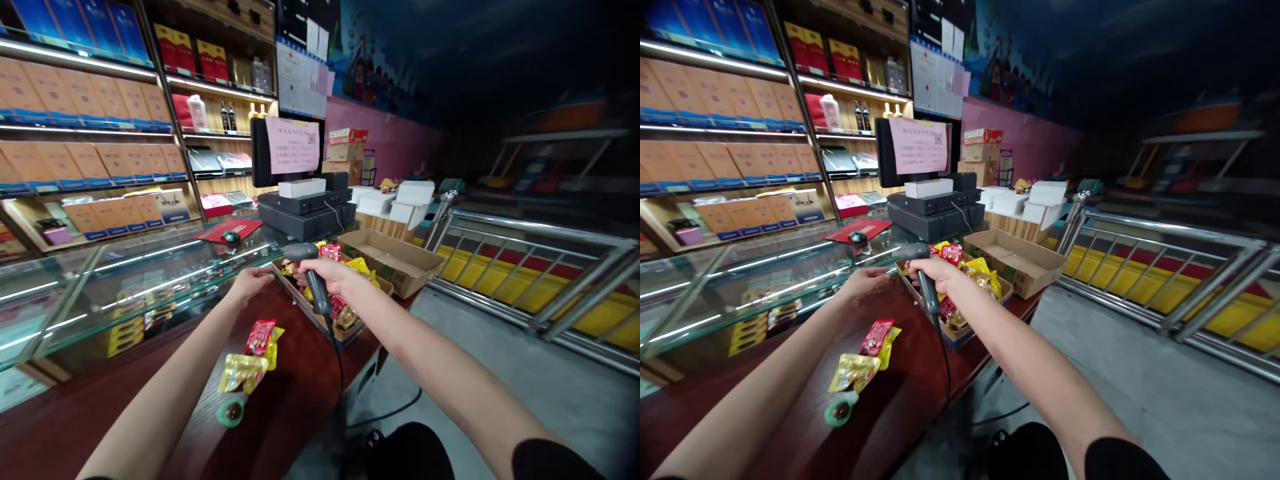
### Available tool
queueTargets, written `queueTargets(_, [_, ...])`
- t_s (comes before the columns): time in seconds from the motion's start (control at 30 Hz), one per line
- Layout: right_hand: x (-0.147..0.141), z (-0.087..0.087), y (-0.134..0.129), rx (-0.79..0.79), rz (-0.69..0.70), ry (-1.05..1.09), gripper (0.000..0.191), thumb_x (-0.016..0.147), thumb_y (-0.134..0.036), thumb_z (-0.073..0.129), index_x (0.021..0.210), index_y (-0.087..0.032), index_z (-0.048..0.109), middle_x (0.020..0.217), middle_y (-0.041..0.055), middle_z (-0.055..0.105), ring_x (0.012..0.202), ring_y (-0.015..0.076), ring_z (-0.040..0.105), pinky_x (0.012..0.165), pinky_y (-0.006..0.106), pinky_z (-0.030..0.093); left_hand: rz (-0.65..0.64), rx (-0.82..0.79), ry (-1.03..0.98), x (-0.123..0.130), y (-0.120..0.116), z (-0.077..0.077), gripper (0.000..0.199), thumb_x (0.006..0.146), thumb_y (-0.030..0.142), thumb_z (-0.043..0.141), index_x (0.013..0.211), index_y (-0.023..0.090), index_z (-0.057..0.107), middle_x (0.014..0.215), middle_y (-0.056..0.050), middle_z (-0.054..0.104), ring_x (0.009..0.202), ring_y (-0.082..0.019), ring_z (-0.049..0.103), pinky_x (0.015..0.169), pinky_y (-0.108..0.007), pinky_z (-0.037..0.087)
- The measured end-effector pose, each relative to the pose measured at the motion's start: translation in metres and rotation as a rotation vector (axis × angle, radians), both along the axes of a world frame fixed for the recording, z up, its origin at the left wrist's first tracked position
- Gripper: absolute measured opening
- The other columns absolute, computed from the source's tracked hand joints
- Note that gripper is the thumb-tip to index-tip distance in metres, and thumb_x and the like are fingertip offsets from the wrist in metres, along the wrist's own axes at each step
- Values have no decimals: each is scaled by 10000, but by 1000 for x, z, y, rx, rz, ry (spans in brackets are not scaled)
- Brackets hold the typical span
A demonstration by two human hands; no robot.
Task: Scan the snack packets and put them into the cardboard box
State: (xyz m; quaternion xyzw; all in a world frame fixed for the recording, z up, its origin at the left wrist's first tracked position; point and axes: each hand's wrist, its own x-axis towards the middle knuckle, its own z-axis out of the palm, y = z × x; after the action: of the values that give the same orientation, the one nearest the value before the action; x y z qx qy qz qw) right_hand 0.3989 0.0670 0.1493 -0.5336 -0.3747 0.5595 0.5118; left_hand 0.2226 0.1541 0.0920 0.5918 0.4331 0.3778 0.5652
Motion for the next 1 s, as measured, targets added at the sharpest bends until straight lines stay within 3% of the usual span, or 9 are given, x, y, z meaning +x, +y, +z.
queueTargets(0.17, [-51,-47,-6,-161,73,67,142,642,-37,547,721,-123,628,603,13,613,569,114,588,625,249,517,19,-51,64,-55,-22,-43,484,557,286,799,997,108,704,749,-83,699,549,-139,598,513,-226,453])
queueTargets(0.37, [-81,-88,-7,-249,51,27,111,611,-54,606,700,-118,617,538,7,591,489,118,565,549,251,513,157,-52,26,-78,-33,-83,356,586,224,781,919,118,711,794,-96,706,601,-138,612,506,-191,445])
queueTargets(0.63, [-85,-105,3,-283,11,47,94,591,-36,572,642,-114,572,497,7,581,449,105,550,511,229,509,37,-348,-27,-76,-39,-89,417,668,220,757,1055,131,632,904,-112,682,657,-154,636,531,-276,542])
queueTargets(0.83, [-88,-110,6,-177,-68,48,96,595,-34,572,596,-129,556,451,-28,532,430,81,505,513,202,481,193,-373,-265,-65,-28,-111,830,576,120,826,1309,106,437,926,-130,682,675,-147,660,648,-291,555])
queueTargets(0.9, [-89,-110,4,-151,-87,65,96,593,-43,574,621,-134,572,471,-27,545,445,86,515,518,206,474,193,-343,-303,-60,-27,-119,799,553,110,835,1272,103,486,884,-113,696,632,-131,652,632,-255,538])
queueTargets(1.0, [-90,-109,0,-101,-108,68,91,582,-59,578,622,-141,579,483,-27,544,467,92,516,522,210,455,104,-313,-369,-56,-28,-123,507,568,135,821,1041,93,644,837,-96,708,620,-121,645,618,-221,520])
